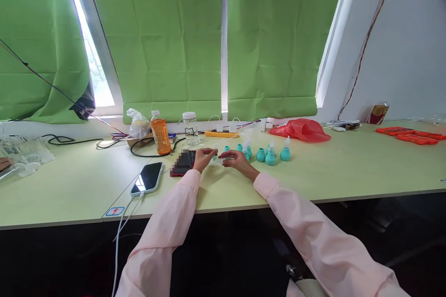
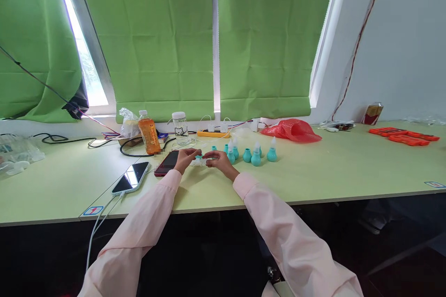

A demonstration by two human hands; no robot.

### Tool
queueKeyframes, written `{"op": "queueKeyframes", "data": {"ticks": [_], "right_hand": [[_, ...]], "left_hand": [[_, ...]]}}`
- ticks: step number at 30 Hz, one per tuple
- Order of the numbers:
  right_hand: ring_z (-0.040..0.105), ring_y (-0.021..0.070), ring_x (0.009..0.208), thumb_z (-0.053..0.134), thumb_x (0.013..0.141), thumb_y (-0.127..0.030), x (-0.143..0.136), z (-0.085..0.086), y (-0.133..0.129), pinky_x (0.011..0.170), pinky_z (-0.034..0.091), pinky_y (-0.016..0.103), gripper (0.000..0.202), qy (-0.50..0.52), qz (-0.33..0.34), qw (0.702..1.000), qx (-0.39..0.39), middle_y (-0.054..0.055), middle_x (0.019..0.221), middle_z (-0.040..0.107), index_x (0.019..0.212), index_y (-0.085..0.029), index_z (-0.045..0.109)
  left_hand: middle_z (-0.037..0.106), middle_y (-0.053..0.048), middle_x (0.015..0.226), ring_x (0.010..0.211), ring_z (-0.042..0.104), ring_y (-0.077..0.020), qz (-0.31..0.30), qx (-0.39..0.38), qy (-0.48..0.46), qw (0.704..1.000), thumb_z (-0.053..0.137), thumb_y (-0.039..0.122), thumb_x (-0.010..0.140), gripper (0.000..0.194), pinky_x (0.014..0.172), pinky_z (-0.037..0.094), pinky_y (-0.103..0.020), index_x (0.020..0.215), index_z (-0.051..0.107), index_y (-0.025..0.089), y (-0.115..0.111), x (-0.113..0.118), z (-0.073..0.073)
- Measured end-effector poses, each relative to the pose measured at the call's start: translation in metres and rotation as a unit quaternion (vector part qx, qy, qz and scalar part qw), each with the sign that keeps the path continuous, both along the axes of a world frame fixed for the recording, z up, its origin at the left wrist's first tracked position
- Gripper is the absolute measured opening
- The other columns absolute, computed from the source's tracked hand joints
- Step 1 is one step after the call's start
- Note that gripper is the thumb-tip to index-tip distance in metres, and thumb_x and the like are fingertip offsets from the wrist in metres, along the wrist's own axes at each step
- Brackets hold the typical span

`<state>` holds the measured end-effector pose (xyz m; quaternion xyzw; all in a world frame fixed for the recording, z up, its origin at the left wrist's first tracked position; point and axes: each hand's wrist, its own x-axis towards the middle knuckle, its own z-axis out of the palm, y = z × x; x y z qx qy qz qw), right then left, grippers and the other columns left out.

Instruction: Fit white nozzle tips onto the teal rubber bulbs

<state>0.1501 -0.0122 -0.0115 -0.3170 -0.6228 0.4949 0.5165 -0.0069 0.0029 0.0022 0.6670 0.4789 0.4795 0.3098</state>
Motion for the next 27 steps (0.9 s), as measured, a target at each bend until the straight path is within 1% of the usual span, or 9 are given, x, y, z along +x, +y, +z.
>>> {"op": "queueKeyframes", "data": {"ticks": [4,7,9,18,22,27], "right_hand": [[0.059,0.0124,0.066,0.066,0.054,-0.016,0.0023,-0.001,0.0044,0.062,0.049,0.029,0.024,0.058,0.001,0.997,-0.045,0.005,0.087,0.065,0.077,-0.018,0.059],[0.059,0.0138,0.073,0.066,0.054,-0.014,0.0036,-0.0016,0.0069,0.063,0.048,0.028,0.023,0.092,0.003,0.994,-0.065,0.004,0.087,0.065,0.076,-0.019,0.058],[0.059,0.0142,0.075,0.066,0.054,-0.013,0.0041,-0.0015,0.0074,0.064,0.048,0.028,0.024,0.108,0.007,0.991,-0.073,0.004,0.087,0.065,0.076,-0.019,0.058],[0.057,0.0105,0.065,0.065,0.054,-0.013,0.0045,0.0018,0.0064,0.064,0.046,0.028,0.021,0.153,0.016,0.984,-0.094,0.002,0.083,0.065,0.072,-0.019,0.058],[0.057,0.0108,0.066,0.065,0.053,-0.013,0.0047,0.0022,0.0066,0.064,0.046,0.027,0.02,0.159,0.014,0.982,-0.098,0.002,0.083,0.065,0.07,-0.018,0.057],[0.057,0.0111,0.067,0.065,0.054,-0.013,0.0047,0.0014,0.0067,0.066,0.046,0.028,0.02,0.162,0.013,0.982,-0.098,0.002,0.083,0.065,0.071,-0.018,0.057]], "left_hand": [[0.056,-0.006,0.099,0.083,0.056,-0.0162,-0.017,-0.008,-0.01,1.0,0.048,0.029,0.083,0.024,0.07,0.048,-0.034,0.1,0.053,0.013,0.0008,-0.0001,-0.0014],[0.056,-0.006,0.099,0.083,0.056,-0.0162,-0.028,-0.015,-0.016,0.999,0.049,0.028,0.083,0.025,0.07,0.048,-0.034,0.101,0.053,0.012,0.0001,-0.0006,-0.0013],[0.057,-0.006,0.098,0.082,0.056,-0.0156,-0.037,-0.02,-0.02,0.999,0.048,0.028,0.083,0.024,0.07,0.048,-0.034,0.1,0.053,0.012,-0.0004,-0.0006,-0.0009],[0.06,-0.003,0.084,0.074,0.058,-0.013,-0.072,-0.036,-0.026,0.996,0.051,0.026,0.081,0.018,0.067,0.048,-0.031,0.088,0.057,0.011,0.0034,-0.0006,-0.0047],[0.059,-0.004,0.088,0.075,0.058,-0.0134,-0.082,-0.038,-0.029,0.996,0.05,0.027,0.082,0.02,0.067,0.049,-0.031,0.091,0.056,0.011,0.0059,-0.002,-0.0066],[0.057,-0.006,0.097,0.082,0.057,-0.0155,-0.082,-0.041,-0.034,0.995,0.049,0.028,0.083,0.023,0.07,0.048,-0.033,0.1,0.053,0.012,0.0068,-0.0015,-0.0071]]}}
